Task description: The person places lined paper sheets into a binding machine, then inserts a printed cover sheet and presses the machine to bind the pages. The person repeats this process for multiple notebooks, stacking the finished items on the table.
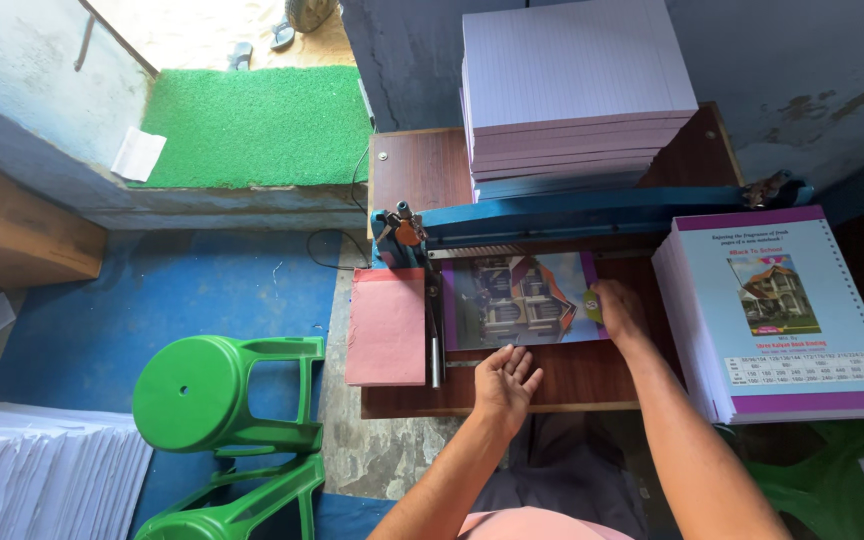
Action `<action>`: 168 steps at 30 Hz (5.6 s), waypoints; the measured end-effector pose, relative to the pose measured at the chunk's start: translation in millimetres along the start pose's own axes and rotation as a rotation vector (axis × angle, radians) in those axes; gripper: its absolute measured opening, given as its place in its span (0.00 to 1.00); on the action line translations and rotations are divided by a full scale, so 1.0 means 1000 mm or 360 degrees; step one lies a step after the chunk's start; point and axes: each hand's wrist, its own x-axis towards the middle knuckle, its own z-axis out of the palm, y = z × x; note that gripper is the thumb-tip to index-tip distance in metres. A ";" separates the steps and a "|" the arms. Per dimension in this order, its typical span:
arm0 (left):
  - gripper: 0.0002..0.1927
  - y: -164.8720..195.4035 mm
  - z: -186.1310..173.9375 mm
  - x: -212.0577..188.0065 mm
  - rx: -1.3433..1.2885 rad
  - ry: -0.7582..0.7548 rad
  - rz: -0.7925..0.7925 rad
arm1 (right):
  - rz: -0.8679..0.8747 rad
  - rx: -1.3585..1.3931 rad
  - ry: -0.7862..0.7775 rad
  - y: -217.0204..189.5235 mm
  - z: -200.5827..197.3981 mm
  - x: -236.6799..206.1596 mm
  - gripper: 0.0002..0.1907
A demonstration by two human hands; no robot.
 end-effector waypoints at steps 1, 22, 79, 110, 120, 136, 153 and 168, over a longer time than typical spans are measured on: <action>0.43 0.000 0.000 0.000 -0.0003 -0.0009 0.0000 | -0.0021 -0.0035 0.0000 0.000 0.001 -0.001 0.26; 0.44 0.003 0.004 -0.001 -0.0047 -0.0021 -0.0034 | -0.0035 -0.0233 -0.0008 -0.006 0.004 -0.002 0.27; 0.21 0.013 0.033 -0.088 0.2750 0.0325 0.1261 | 0.0555 0.1068 -0.0233 0.067 -0.034 -0.030 0.10; 0.09 0.096 0.175 -0.090 0.1278 -0.0513 0.1366 | -0.0294 0.0721 -0.0444 -0.046 -0.111 -0.052 0.17; 0.15 0.027 0.194 -0.032 0.1447 -0.0357 0.0738 | -0.0267 0.0415 -0.0050 -0.008 -0.192 -0.056 0.13; 0.20 -0.092 0.248 0.009 0.1744 -0.0506 0.0179 | 0.0250 -0.0144 0.0463 0.059 -0.312 -0.052 0.17; 0.12 -0.091 0.263 0.004 0.2243 -0.0341 0.0426 | 0.0343 -0.0122 0.0447 0.073 -0.319 -0.046 0.18; 0.18 -0.094 0.261 -0.011 0.2191 -0.0305 0.0502 | 0.0302 -0.0294 0.0464 0.083 -0.327 -0.044 0.19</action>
